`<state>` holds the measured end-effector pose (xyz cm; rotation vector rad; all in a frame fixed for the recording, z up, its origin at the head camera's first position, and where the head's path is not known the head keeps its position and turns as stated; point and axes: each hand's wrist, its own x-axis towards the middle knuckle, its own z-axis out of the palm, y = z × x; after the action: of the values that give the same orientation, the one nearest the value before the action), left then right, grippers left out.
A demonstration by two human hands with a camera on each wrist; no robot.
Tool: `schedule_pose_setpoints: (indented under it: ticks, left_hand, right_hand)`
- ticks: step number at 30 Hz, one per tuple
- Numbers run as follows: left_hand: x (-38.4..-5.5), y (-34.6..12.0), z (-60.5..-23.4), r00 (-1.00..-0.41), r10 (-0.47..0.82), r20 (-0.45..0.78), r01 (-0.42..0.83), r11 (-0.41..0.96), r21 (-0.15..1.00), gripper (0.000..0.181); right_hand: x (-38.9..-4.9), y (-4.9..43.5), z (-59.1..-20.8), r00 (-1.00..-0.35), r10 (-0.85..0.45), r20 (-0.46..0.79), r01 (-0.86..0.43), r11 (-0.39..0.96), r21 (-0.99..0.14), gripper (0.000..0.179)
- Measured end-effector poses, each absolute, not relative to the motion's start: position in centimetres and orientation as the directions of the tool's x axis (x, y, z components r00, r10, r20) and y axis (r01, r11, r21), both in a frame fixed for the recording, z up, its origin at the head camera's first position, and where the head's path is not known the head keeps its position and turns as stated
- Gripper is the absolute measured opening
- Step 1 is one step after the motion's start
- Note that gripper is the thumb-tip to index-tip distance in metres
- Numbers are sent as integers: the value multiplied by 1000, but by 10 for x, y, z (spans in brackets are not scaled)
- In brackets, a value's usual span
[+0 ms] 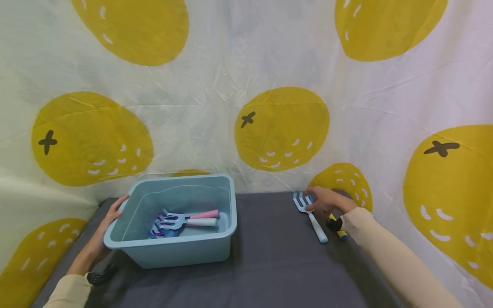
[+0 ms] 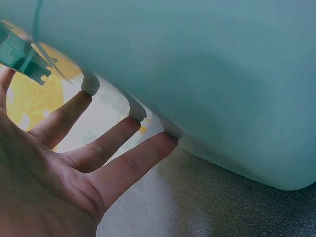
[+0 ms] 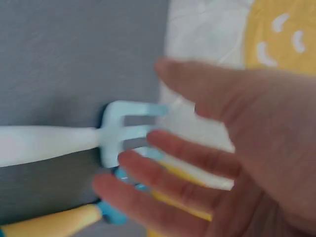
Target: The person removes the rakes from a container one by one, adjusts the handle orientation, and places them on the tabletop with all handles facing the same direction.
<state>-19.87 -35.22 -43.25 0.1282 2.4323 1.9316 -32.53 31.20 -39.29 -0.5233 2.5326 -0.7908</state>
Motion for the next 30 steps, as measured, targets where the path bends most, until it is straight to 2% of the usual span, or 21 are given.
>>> schedule_pose_setpoints:
  ticks: [6, 15, 23, 30]
  left_hand:
    - [-198, -352, -432, -996, 87, 26, 46, 236, 971, 59]
    - [-200, -352, -431, -997, 74, 26, 43, 238, 970, 58]
    - [-201, -352, -432, -998, 59, 22, 36, 246, 969, 59]
    - [-199, -351, -432, -998, 65, 24, 39, 247, 968, 59]
  right_hand:
    - [-342, 286, -356, -773, -599, -208, -373, 695, -615, 62]
    - [-354, 232, -314, -762, -647, -33, -535, 657, -531, 71]
    - [-355, 176, -295, -748, -651, 127, -626, 630, -461, 78]
    - [-356, 130, -288, -673, -709, 210, -714, 549, -434, 78]
